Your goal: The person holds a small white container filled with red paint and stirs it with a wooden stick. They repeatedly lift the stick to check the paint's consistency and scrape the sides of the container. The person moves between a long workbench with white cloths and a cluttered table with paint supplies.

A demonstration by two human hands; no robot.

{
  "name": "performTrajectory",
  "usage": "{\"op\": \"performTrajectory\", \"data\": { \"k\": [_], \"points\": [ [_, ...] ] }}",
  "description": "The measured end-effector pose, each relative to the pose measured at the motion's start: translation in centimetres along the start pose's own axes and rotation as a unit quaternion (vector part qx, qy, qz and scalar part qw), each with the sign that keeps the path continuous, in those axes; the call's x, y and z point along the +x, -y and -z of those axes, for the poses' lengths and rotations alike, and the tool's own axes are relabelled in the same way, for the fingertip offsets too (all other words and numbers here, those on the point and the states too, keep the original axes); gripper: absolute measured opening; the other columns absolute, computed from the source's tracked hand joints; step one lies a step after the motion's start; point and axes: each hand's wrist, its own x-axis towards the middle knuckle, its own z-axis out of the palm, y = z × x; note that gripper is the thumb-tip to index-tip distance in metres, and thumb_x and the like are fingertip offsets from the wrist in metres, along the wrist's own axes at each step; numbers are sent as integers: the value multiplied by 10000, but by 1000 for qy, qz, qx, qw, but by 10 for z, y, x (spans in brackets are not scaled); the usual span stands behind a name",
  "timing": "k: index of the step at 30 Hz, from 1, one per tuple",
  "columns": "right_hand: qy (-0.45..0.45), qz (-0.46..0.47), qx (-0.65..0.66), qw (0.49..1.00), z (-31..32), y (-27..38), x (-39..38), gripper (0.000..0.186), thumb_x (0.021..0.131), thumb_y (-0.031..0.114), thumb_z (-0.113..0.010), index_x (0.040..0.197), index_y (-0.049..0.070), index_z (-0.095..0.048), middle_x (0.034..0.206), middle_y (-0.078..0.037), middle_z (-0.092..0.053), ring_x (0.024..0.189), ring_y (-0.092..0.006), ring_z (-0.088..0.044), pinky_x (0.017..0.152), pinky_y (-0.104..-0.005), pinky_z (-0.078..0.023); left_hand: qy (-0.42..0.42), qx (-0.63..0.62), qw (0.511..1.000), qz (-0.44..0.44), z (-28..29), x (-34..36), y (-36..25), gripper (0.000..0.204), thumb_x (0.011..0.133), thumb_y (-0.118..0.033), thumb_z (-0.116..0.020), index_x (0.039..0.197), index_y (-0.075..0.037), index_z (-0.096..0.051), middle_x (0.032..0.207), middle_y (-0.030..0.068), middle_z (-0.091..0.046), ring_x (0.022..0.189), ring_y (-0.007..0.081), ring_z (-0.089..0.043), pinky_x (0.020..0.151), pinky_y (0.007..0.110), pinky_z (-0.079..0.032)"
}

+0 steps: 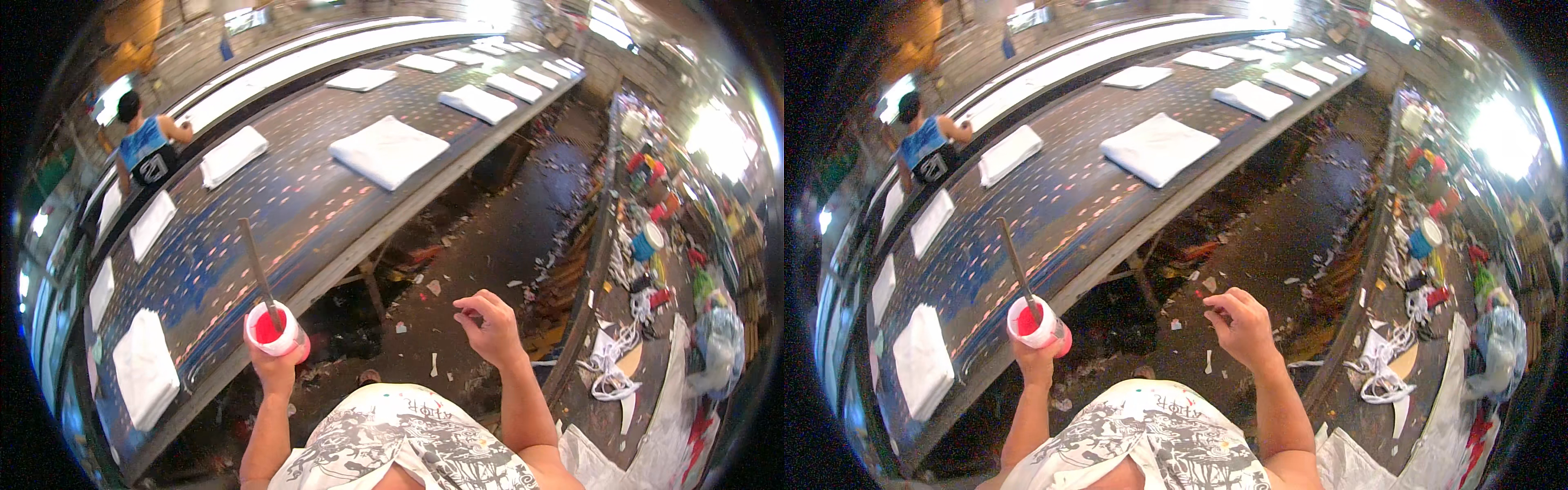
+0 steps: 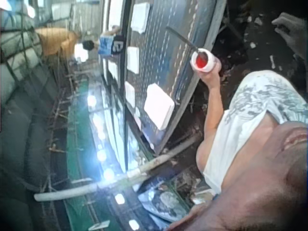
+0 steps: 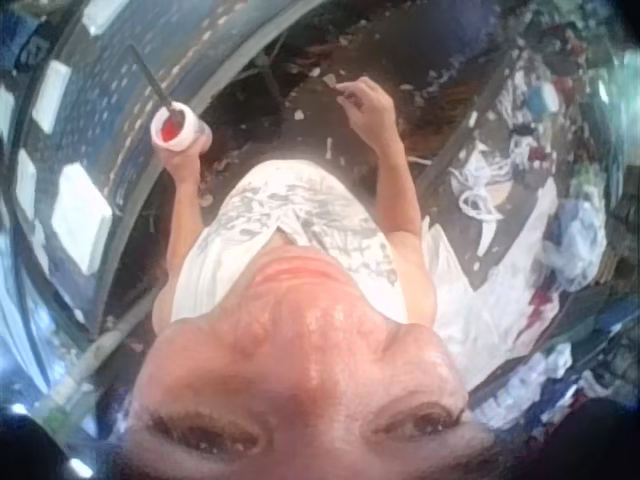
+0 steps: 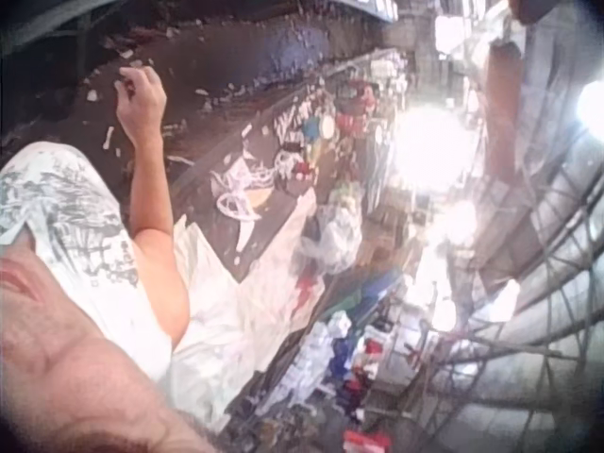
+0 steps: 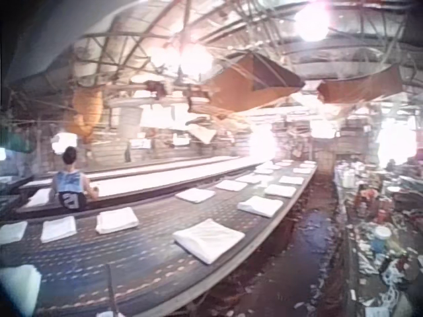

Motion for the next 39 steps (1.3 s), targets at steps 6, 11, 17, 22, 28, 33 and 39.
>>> {"op": "performTrajectory", "data": {
  "k": [6,11,17,22,28,33,39],
  "points": [
    [-77,153,-63,983,39,-2,28,239,901,-9,-990,935,73,-768,788,-71,-739,667,-262,-735,626,-381,-585,109,-12,994,-30,-100,43,-26,1241,708,52,-966,1815,-23,-411,1640,129,-676,1521,294,-675,1344,450,-494],
    [-164,286,-146,933,97,24,99,409,919,-73,-980,910,140,-630,661,-14,-568,542,-243,-575,552,-376,-470,192,-100,975,-51,-211,56,-20,1407,723,78,-1014,1898,-96,-260,1653,145,-668,1536,304,-678,1354,482,-516],
    [-258,446,-266,815,164,73,184,306,1003,-86,-842,981,111,-609,791,-44,-618,654,-243,-643,679,-446,-660,236,-91,964,-82,-342,85,-1,1502,706,47,-1066,1922,-99,-197,1663,159,-660,1560,331,-661,1385,493,-481],
    [-212,536,-460,676,205,77,289,299,1097,-118,-635,919,94,-521,805,-51,-557,666,-171,-599,631,-399,-639,239,-144,960,-34,-443,119,8,1472,739,30,-1059,1925,-94,-195,1657,167,-659,1576,337,-646,1390,491,-459],
    [-314,561,-387,661,209,-3,371,339,1066,-167,-619,897,96,-488,784,-29,-515,633,-158,-561,621,-384,-628,250,-81,963,-54,-536,159,11,1479,729,9,-1071,1922,-92,-204,1642,179,-660,1568,349,-647,1385,493,-464],
    [-92,408,-517,747,232,-33,387,227,1112,-78,-681,987,74,-569,906,-88,-653,698,-208,-671,676,-426,-679,280,-97,954,-39,-595,177,8,1510,734,38,-1059,1930,-104,-148,1671,171,-646,1567,335,-657,1380,509,-487],
    [-84,335,-394,852,278,-190,413,376,987,-157,-799,929,105,-536,733,-59,-561,593,-265,-570,603,-435,-572,259,-140,956,-22,-686,191,11,1489,734,8,-1071,1923,-83,-179,1656,182,-653,1545,332,-667,1363,487,-500]
  ]
}}
